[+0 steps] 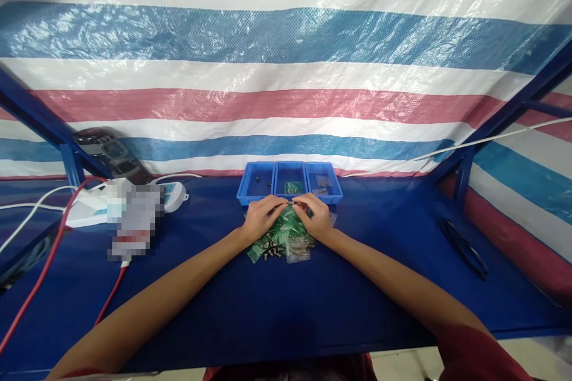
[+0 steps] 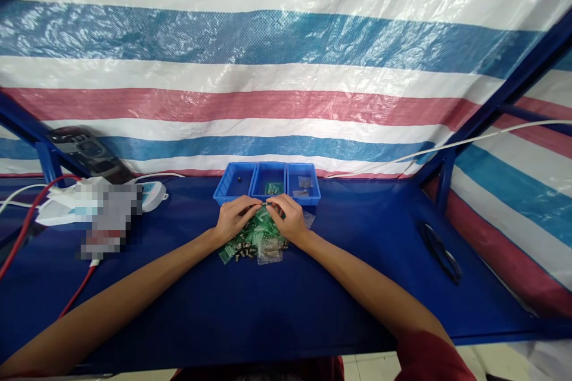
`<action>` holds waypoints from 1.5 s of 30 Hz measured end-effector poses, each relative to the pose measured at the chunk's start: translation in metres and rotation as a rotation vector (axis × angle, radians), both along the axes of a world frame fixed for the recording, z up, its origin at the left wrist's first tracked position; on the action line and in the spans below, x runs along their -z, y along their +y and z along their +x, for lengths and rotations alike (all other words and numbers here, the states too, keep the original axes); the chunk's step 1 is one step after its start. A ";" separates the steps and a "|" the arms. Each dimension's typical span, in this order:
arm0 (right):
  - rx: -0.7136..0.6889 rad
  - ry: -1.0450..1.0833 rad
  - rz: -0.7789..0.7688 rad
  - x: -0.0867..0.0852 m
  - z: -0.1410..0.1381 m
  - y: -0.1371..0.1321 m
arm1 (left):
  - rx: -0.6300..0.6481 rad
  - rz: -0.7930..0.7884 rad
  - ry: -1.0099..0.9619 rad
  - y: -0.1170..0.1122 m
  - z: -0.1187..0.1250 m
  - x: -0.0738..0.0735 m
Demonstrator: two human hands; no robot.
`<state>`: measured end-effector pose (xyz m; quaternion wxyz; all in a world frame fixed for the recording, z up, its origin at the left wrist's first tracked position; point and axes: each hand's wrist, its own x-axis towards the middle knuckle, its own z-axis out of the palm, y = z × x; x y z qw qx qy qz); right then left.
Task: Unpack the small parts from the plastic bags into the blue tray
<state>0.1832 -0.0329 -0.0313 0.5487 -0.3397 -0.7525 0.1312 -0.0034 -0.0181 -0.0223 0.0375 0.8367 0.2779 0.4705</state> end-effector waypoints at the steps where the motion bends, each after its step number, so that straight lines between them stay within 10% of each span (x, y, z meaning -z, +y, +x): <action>1: -0.001 -0.002 0.003 0.000 0.000 0.000 | 0.002 0.002 0.002 0.000 0.000 0.000; 45: 0.020 -0.016 0.010 0.003 0.000 0.001 | -0.023 -0.035 -0.010 0.002 0.000 0.004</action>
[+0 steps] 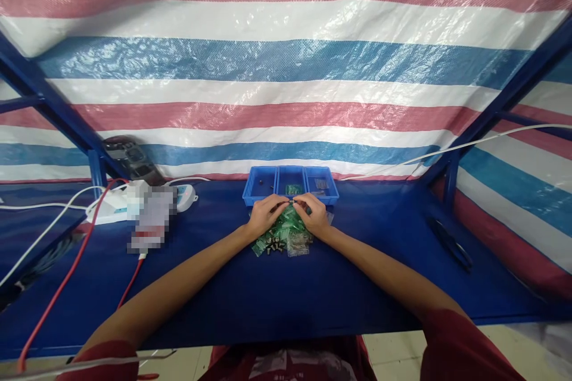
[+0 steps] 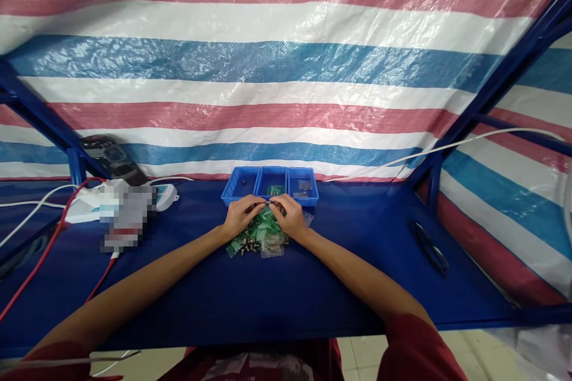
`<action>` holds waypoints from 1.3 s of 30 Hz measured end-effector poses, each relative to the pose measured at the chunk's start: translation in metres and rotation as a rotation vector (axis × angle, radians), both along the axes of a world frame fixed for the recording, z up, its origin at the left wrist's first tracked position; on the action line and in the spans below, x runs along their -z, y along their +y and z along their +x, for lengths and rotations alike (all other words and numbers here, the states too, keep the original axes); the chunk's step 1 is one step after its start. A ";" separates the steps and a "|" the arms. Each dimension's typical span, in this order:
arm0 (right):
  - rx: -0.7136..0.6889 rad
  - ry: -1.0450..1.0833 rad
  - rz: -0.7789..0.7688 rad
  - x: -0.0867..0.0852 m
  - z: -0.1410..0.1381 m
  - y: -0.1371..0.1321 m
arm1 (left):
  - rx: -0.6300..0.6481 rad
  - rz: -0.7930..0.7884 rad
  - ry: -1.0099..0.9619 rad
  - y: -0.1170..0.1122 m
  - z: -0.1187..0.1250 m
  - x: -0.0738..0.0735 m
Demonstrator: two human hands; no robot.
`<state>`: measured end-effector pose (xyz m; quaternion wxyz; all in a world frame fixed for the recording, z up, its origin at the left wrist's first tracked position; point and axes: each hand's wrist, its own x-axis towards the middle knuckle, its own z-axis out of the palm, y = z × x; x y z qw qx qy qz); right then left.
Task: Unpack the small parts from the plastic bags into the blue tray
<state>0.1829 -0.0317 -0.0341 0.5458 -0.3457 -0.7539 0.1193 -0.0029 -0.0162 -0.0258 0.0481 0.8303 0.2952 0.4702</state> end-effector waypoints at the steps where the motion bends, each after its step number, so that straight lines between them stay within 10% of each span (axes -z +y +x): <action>1: -0.001 -0.001 0.004 0.000 0.000 0.000 | -0.002 0.003 -0.002 0.000 0.000 0.000; 39: -0.035 0.022 0.009 -0.001 -0.001 -0.001 | 0.027 0.002 0.013 -0.002 -0.001 -0.002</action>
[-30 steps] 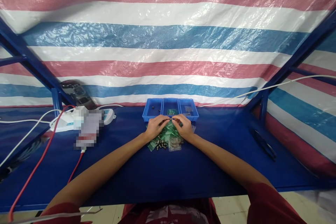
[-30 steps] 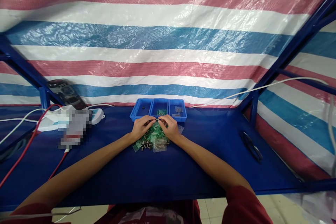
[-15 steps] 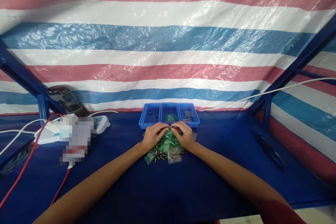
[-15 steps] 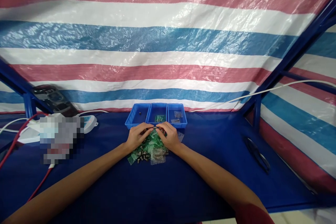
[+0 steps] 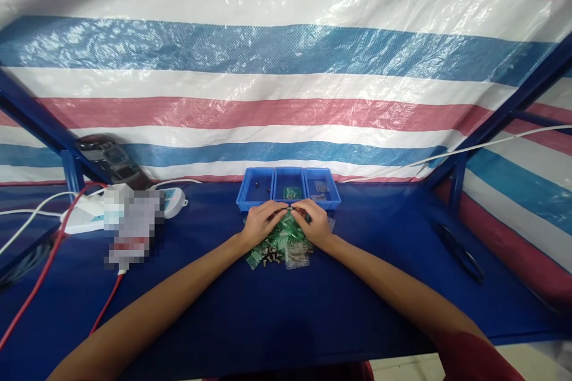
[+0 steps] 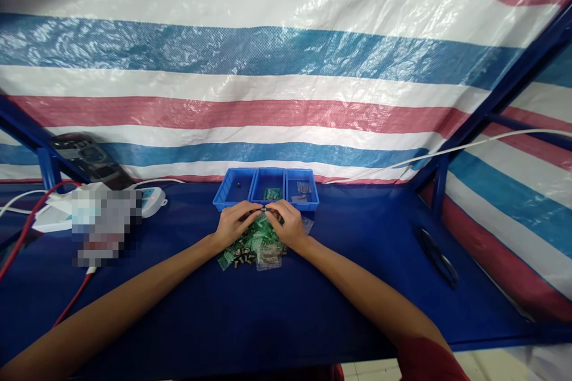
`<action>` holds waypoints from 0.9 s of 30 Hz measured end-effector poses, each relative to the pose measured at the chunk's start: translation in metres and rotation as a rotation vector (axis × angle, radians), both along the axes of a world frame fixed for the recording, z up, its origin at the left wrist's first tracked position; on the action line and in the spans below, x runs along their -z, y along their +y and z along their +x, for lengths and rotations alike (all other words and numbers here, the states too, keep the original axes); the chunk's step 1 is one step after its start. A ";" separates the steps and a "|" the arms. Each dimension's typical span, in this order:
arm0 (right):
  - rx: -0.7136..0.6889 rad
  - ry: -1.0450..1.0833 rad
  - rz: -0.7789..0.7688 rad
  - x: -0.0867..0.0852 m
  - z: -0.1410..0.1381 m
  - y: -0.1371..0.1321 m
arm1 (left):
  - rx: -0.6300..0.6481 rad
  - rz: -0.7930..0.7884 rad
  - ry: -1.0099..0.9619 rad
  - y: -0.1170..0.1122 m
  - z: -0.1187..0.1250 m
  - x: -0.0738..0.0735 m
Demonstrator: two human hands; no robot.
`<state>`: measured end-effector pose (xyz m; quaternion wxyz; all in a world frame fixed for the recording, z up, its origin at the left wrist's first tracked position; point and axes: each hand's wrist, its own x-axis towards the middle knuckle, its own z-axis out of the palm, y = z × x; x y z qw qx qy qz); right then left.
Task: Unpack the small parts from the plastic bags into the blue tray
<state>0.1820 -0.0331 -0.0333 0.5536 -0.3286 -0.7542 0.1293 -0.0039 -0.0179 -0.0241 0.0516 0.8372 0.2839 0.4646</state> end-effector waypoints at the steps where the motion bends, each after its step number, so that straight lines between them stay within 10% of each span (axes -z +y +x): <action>1: 0.002 -0.002 -0.001 0.000 0.000 0.000 | -0.002 -0.001 0.000 0.000 0.000 0.000; 27: -0.002 -0.004 -0.002 -0.002 0.000 -0.001 | -0.004 -0.014 -0.004 0.000 0.000 0.000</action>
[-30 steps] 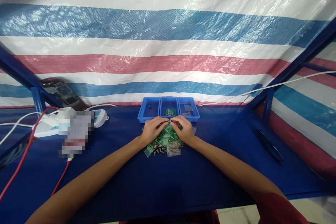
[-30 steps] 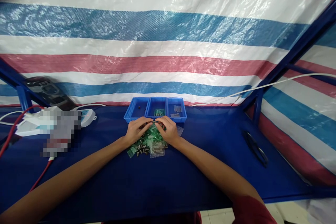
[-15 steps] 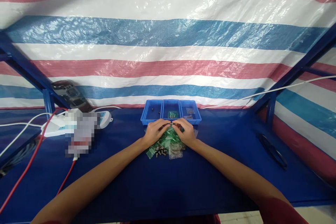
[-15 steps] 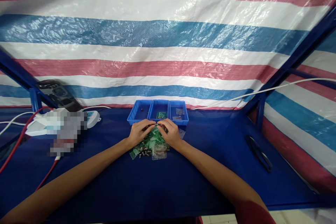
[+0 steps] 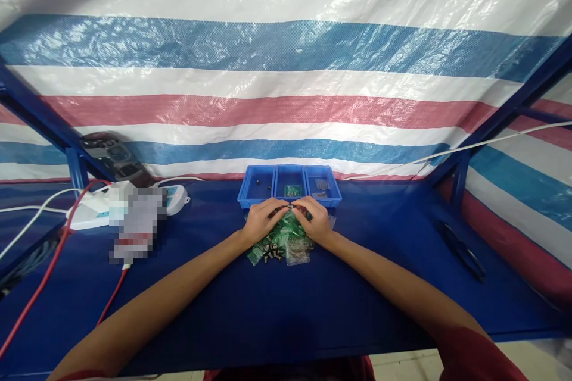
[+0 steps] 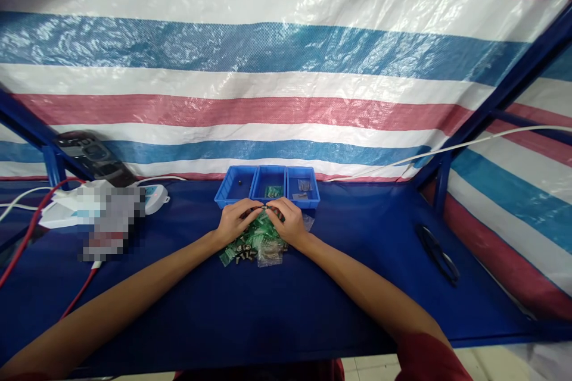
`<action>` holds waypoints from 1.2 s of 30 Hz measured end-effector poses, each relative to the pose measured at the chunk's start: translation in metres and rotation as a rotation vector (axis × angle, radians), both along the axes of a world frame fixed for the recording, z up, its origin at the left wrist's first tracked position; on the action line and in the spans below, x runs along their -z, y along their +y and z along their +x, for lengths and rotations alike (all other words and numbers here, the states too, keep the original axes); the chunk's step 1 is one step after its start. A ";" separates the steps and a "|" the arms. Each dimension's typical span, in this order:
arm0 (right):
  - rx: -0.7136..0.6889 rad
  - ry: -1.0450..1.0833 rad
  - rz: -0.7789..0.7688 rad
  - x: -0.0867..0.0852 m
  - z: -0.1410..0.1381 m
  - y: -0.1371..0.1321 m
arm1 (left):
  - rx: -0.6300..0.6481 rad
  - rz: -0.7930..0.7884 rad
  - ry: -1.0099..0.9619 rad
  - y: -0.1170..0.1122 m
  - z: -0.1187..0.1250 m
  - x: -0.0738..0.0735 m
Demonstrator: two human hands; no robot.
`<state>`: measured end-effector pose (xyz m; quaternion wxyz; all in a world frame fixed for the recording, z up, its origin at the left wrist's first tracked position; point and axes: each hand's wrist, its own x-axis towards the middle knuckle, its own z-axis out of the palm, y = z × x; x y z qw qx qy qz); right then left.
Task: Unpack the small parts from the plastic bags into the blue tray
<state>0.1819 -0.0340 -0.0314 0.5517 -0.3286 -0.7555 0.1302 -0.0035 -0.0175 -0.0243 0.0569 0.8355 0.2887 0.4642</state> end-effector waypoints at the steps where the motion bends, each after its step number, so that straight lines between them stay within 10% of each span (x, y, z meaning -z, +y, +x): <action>1: -0.001 0.001 -0.001 0.000 0.000 0.000 | 0.002 0.004 0.000 0.000 0.000 0.000; 36: 0.004 -0.038 -0.009 0.000 0.002 0.001 | 0.013 -0.014 0.008 -0.001 0.001 -0.002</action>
